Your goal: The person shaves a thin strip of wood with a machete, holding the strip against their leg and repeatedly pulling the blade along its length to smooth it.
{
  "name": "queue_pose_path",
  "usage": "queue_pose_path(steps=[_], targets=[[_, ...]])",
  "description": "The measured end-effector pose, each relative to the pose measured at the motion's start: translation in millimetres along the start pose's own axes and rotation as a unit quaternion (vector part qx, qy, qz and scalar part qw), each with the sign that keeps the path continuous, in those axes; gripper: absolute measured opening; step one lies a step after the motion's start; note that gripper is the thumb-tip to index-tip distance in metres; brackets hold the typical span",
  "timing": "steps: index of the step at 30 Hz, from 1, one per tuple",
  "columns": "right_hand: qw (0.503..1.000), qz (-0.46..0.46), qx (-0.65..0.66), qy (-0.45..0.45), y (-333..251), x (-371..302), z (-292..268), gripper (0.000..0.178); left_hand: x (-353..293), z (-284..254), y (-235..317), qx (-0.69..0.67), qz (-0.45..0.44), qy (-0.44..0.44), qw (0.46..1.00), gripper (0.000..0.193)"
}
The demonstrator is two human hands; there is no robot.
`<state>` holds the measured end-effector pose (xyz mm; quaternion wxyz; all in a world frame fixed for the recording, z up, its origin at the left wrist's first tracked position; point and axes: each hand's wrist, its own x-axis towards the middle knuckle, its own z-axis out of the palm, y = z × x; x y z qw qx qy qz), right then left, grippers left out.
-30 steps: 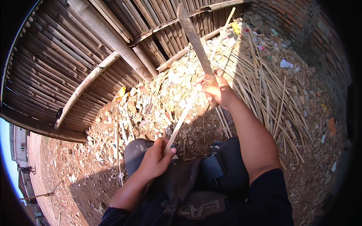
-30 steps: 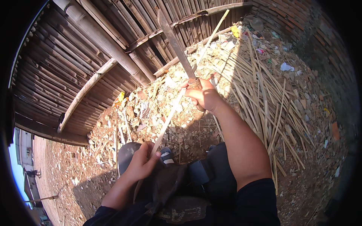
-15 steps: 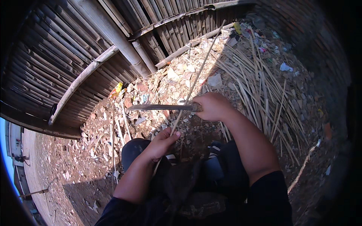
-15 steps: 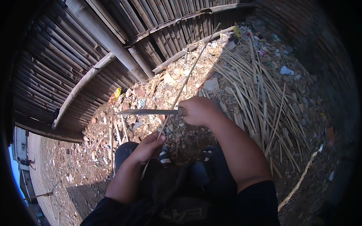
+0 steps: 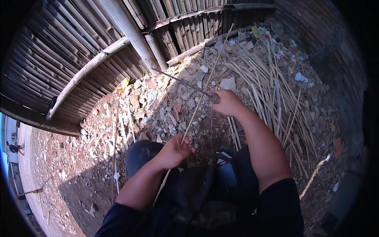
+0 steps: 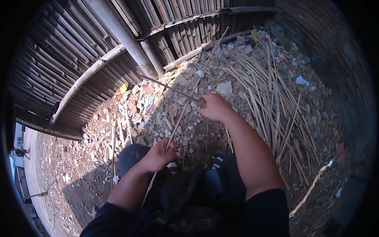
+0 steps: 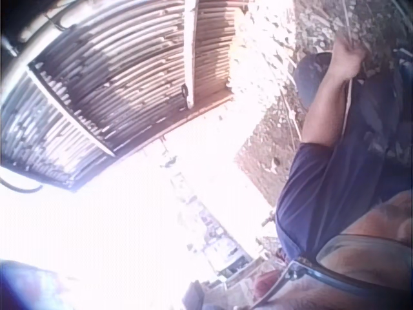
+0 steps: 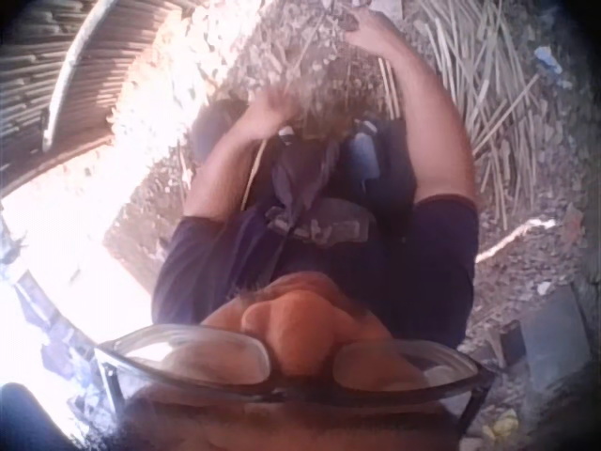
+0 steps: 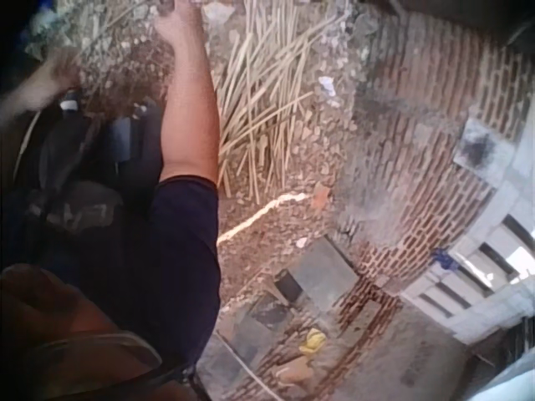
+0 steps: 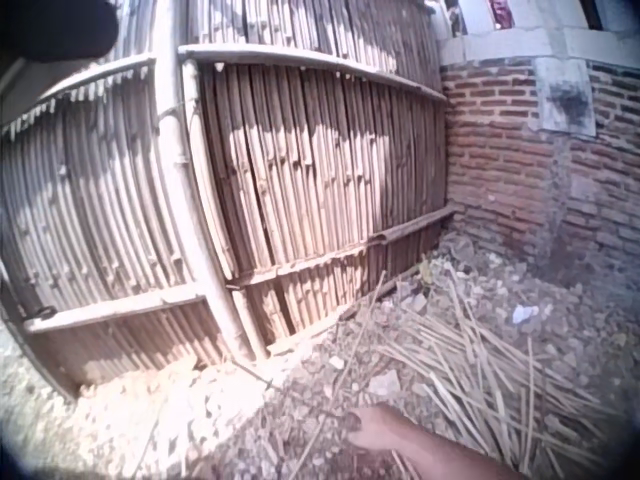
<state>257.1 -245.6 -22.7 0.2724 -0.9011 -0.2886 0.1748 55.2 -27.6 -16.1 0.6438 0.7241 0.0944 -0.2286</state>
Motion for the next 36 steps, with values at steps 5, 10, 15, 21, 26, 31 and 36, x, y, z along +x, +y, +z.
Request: queue_pose_path(steps=[5, 10, 15, 21, 26, 31, 36], targets=[[0.999, 0.024, -0.028, -0.023, -44.4, -11.3, -7.7, 0.033, 2.3, 3.1, -17.0, 0.022, 0.002, 0.043, 0.999, 0.027], [1.000, 0.001, -0.027, -0.014, -17.3, -2.3, 0.0, 0.031, -7.9, 10.3, 1.3, -0.022, -0.032, 0.007, 0.999, 0.027], [0.998, 0.043, 0.008, 0.041, -12.2, -10.3, -10.7, 0.038, -3.7, 9.6, 3.4, -0.035, -0.032, -0.011, 0.999, 0.027], [0.994, -0.049, 0.014, -0.102, -27.0, -14.7, -11.4, 0.034, 0.9, 2.4, -0.6, -0.053, 0.016, -0.009, 0.998, 0.030], [0.997, -0.046, -0.010, -0.057, -51.5, -14.9, 1.9, 0.029, -2.5, -4.5, -8.1, -0.136, 0.012, 0.013, 0.991, 0.028], [0.997, -0.044, -0.033, -0.058, -42.7, -8.3, 1.8, 0.026, -1.2, 0.2, -1.2, -0.066, -0.005, 0.021, 0.998, 0.027], [0.996, -0.041, -0.066, -0.047, -62.9, -15.6, 2.0, 0.026, 0.4, -4.7, -6.1, -0.095, -0.014, 0.051, 0.994, 0.026]])
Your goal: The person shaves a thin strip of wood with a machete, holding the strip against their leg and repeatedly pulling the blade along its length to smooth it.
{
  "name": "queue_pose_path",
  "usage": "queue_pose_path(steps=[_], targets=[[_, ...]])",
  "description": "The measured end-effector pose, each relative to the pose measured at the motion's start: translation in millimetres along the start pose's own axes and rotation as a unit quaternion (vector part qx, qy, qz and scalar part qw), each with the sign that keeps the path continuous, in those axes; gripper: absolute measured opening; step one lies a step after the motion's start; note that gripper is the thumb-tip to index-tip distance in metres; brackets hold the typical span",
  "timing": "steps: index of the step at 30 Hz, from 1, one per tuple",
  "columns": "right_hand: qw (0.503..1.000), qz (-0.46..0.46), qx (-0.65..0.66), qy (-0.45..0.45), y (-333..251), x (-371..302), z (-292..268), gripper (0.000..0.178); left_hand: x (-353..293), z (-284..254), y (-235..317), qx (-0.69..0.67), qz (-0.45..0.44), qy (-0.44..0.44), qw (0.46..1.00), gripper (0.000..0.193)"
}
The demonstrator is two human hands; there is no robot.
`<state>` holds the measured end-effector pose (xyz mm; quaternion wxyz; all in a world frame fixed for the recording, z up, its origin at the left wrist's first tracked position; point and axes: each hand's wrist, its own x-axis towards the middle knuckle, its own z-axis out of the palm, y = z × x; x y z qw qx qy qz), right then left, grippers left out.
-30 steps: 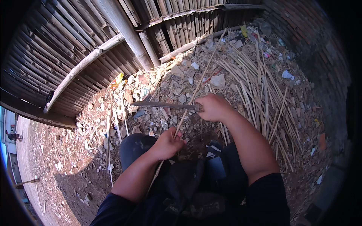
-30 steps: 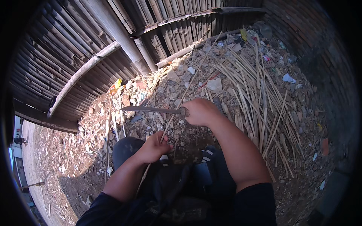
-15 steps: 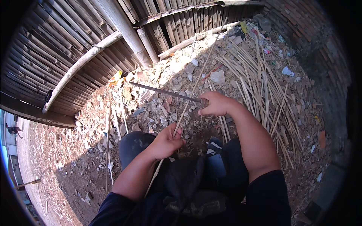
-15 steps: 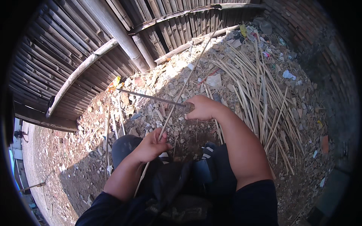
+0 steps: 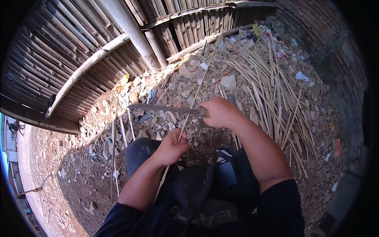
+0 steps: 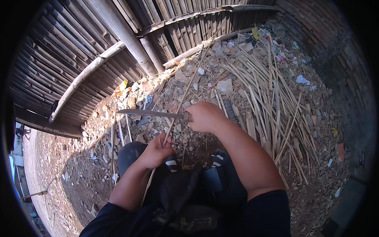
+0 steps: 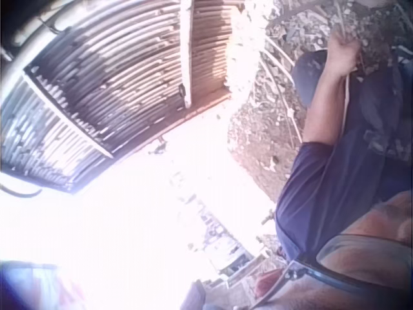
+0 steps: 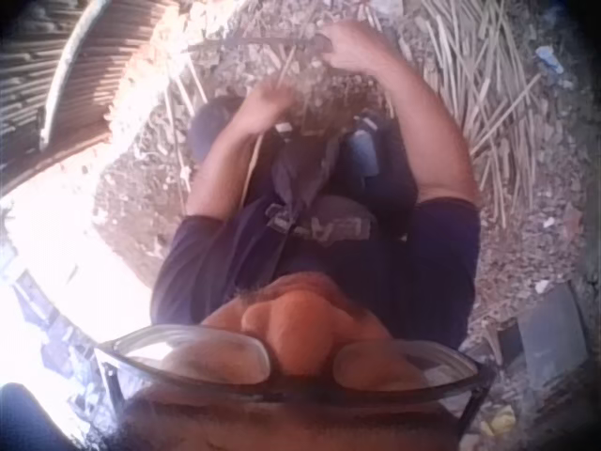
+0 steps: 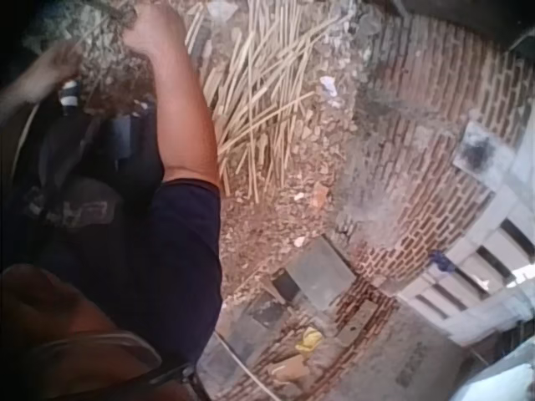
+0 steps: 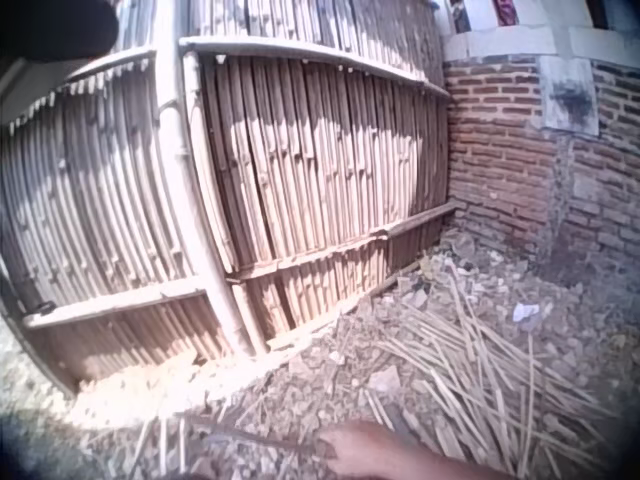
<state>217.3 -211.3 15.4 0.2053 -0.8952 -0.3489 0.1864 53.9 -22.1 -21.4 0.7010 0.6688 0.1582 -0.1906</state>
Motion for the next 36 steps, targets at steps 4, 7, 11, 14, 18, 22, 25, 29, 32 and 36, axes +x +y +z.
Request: queue_pose_path(steps=[4, 7, 11, 14, 18, 22, 25, 29, 32, 36], targets=[[0.993, 0.098, 0.027, 0.062, 25.3, 7.6, -6.0, 0.026, -2.2, 5.8, -5.8, 0.040, 0.018, -0.033, 0.998, 0.026], [0.996, 0.069, 0.025, 0.047, 22.5, 3.2, -6.6, 0.024, -1.2, 4.3, -5.2, 0.053, 0.014, -0.031, 0.998, 0.027], [1.000, 0.024, -0.013, 0.002, 18.1, 5.1, -0.9, 0.022, -2.0, 9.7, 6.2, 0.038, 0.012, -0.033, 0.999, 0.028], [0.991, 0.096, 0.057, 0.074, 30.5, 6.0, -8.7, 0.025, -6.2, 10.5, 5.9, 0.034, 0.001, -0.056, 0.998, 0.029], [0.998, 0.058, 0.013, 0.036, 11.5, 2.5, -5.2, 0.034, -3.2, 4.5, 0.0, -0.019, 0.002, -0.052, 0.998, 0.029], [1.000, 0.003, -0.014, 0.018, 29.4, 2.4, -5.1, 0.035, -11.6, 5.5, 13.0, -0.118, -0.040, -0.122, 0.985, 0.030], [0.986, 0.088, 0.069, 0.121, 46.1, 1.1, -13.2, 0.025, -10.9, 5.6, 14.5, -0.140, -0.045, -0.129, 0.981, 0.031], [0.998, 0.025, -0.039, -0.034, -4.3, -13.4, -17.3, 0.036, -10.1, -1.9, 8.3, -0.152, -0.030, -0.145, 0.977, 0.034], [0.997, 0.056, 0.044, 0.040, 27.7, -0.2, -6.7, 0.037, -9.9, -1.3, 26.1, -0.210, -0.035, -0.175, 0.961, 0.036], [0.995, 0.066, 0.055, 0.058, 18.1, 1.2, -8.1, 0.036, -12.8, -4.7, 28.5, -0.236, -0.056, -0.155, 0.958, 0.038]])
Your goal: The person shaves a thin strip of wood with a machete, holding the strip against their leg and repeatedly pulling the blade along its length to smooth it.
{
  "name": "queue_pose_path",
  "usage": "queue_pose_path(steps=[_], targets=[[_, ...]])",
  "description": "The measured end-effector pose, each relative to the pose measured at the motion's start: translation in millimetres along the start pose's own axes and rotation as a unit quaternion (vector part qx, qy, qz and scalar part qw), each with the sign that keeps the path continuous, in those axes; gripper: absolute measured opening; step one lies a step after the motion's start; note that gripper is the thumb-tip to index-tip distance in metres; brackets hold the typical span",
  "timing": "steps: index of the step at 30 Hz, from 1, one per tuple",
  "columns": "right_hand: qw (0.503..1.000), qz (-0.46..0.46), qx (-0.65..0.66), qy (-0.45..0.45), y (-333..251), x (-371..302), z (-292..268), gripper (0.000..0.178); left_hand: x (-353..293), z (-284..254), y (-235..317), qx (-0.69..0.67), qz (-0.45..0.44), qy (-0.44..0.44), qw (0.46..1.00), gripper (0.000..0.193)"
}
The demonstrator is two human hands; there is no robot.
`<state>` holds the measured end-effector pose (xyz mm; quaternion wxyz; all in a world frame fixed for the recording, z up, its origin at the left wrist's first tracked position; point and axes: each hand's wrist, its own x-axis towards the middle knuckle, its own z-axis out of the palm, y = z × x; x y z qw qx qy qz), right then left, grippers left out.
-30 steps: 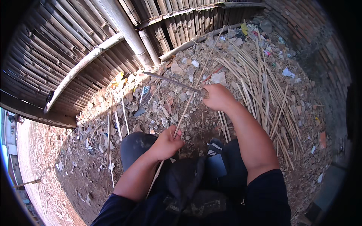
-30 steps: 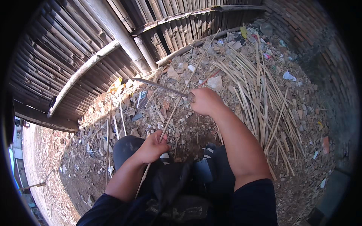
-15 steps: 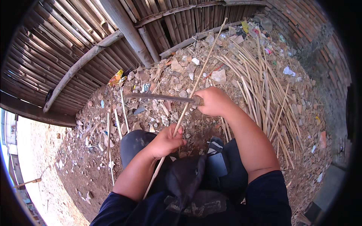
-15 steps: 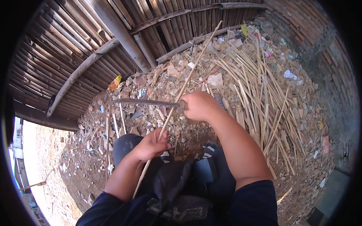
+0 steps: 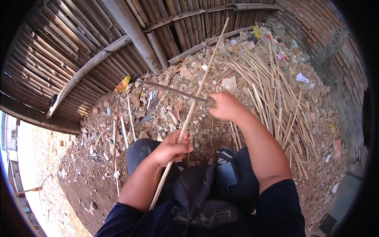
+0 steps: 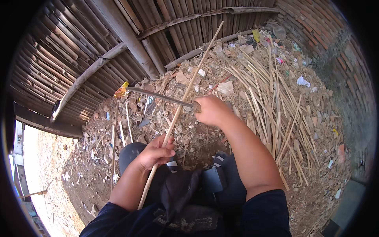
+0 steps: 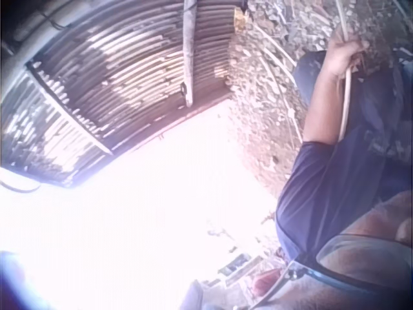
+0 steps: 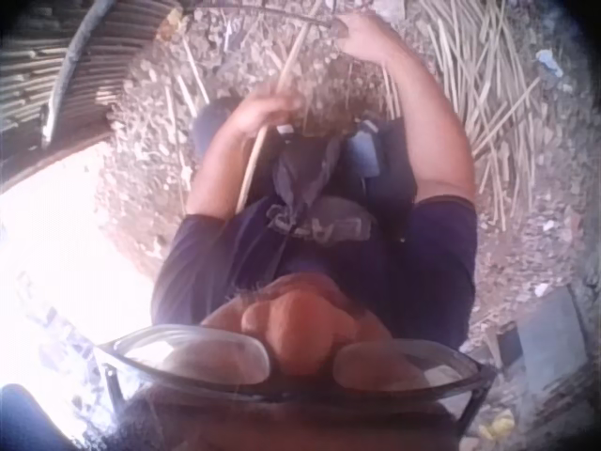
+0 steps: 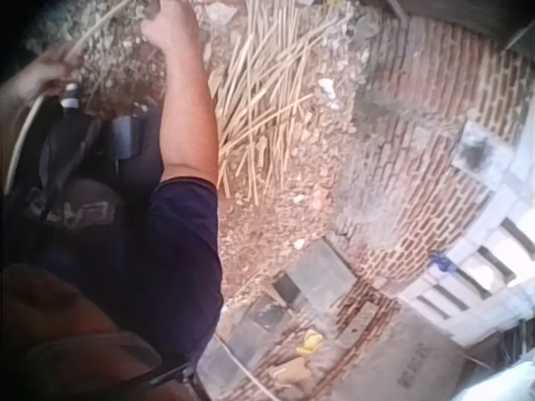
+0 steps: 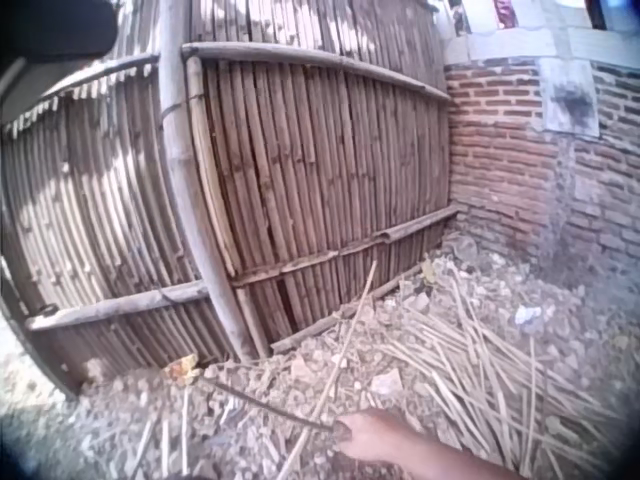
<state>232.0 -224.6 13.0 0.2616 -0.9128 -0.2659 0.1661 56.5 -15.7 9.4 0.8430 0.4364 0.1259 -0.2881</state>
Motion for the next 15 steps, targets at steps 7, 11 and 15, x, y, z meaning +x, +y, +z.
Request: queue_pose_path(steps=[7, 11, 15], targets=[[0.999, 0.041, 0.018, 0.013, 16.6, 8.5, -3.7, 0.033, 0.9, 9.2, -13.6, 0.066, -0.025, 0.007, 0.997, 0.037], [0.998, -0.001, -0.051, -0.036, -5.3, -1.2, -4.7, 0.038, 1.8, 0.6, -6.0, 0.052, -0.003, 0.002, 0.999, 0.036], [0.999, 0.039, 0.012, 0.011, 33.5, 14.1, 0.7, 0.041, 3.6, 4.0, -4.5, 0.019, -0.003, -0.031, 0.999, 0.036]])
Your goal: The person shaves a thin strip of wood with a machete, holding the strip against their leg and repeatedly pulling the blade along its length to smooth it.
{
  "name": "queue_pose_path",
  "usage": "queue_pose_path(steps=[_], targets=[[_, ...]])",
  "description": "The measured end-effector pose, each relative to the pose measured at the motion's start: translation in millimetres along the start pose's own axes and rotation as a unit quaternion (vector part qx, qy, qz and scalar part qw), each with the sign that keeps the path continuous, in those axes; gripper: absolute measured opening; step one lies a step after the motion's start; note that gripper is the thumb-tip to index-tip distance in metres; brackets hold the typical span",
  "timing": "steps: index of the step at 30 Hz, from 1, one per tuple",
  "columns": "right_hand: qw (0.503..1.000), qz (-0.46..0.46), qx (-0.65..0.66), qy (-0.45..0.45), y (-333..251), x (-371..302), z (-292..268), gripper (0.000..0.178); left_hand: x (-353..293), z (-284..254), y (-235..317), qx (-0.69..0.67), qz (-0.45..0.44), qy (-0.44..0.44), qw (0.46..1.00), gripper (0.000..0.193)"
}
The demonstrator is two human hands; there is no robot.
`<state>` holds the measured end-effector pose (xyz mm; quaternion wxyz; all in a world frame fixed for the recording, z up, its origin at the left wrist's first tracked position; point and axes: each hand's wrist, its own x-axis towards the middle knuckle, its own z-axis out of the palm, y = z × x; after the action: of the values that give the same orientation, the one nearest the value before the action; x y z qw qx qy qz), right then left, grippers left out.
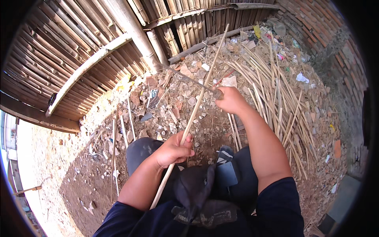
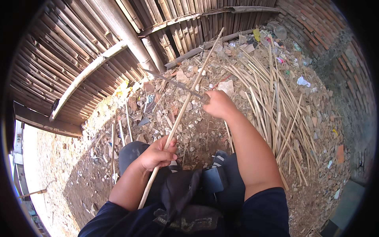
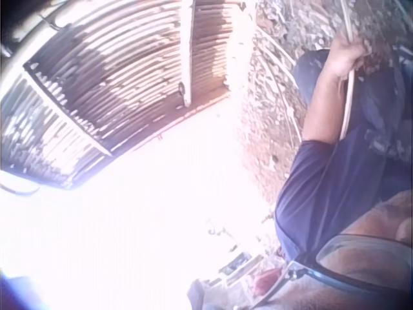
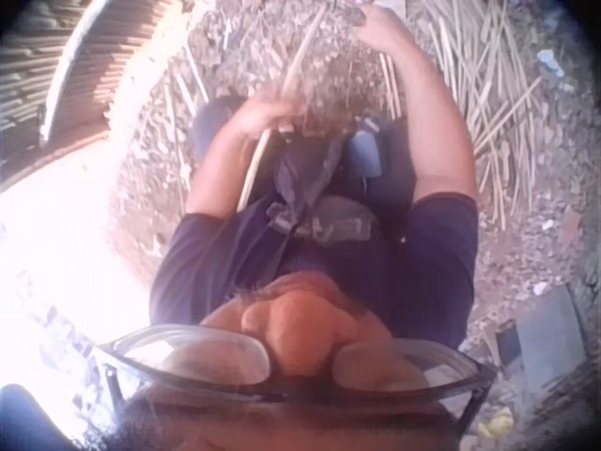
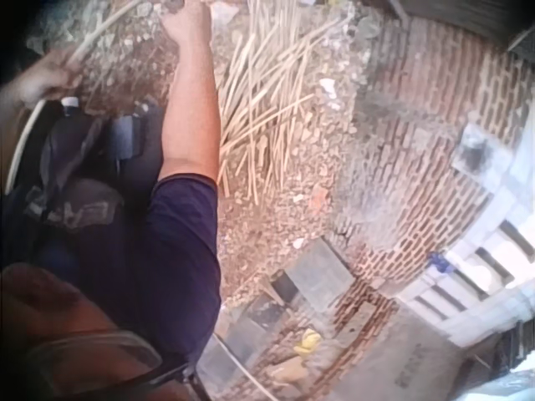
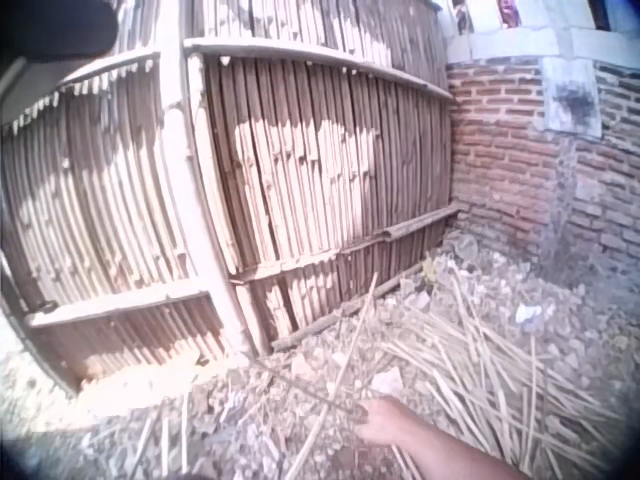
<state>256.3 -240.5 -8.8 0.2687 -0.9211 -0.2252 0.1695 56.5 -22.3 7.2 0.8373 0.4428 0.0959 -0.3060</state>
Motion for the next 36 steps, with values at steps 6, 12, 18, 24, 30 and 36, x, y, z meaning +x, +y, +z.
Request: queue_pose_path(steps=[6, 12, 18, 24, 30, 36], targets=[[0.989, -0.108, -0.097, 0.020, -16.3, -16.6, -6.7, 0.035, -9.0, 1.1, 1.8, 0.008, -0.023, 0.017, 1.000, 0.039], [0.983, 0.066, 0.075, 0.153, 61.7, 4.6, -13.3, 0.040, -5.9, 8.5, -7.6, 0.110, -0.032, 0.019, 0.993, 0.030], [0.962, 0.075, 0.193, 0.180, 67.1, -5.3, -24.3, 0.035, -10.5, 6.3, 10.1, 0.094, 0.013, 0.073, 0.993, 0.023], [0.960, 0.076, 0.195, 0.187, 84.1, -9.6, -27.4, 0.034, -43.2, 1.0, 41.0, 0.229, 0.121, 0.179, 0.949, 0.025], [0.949, 0.064, 0.231, 0.205, 84.5, -4.5, -22.3, 0.032, -102.4, -26.6, 55.8, 0.556, 0.200, 0.390, 0.706, 0.026], [0.953, 0.042, 0.181, 0.238, 78.4, -11.8, -31.1, 0.042, -140.5, -38.2, 31.7, 0.654, 0.145, 0.469, 0.576, 0.023]])
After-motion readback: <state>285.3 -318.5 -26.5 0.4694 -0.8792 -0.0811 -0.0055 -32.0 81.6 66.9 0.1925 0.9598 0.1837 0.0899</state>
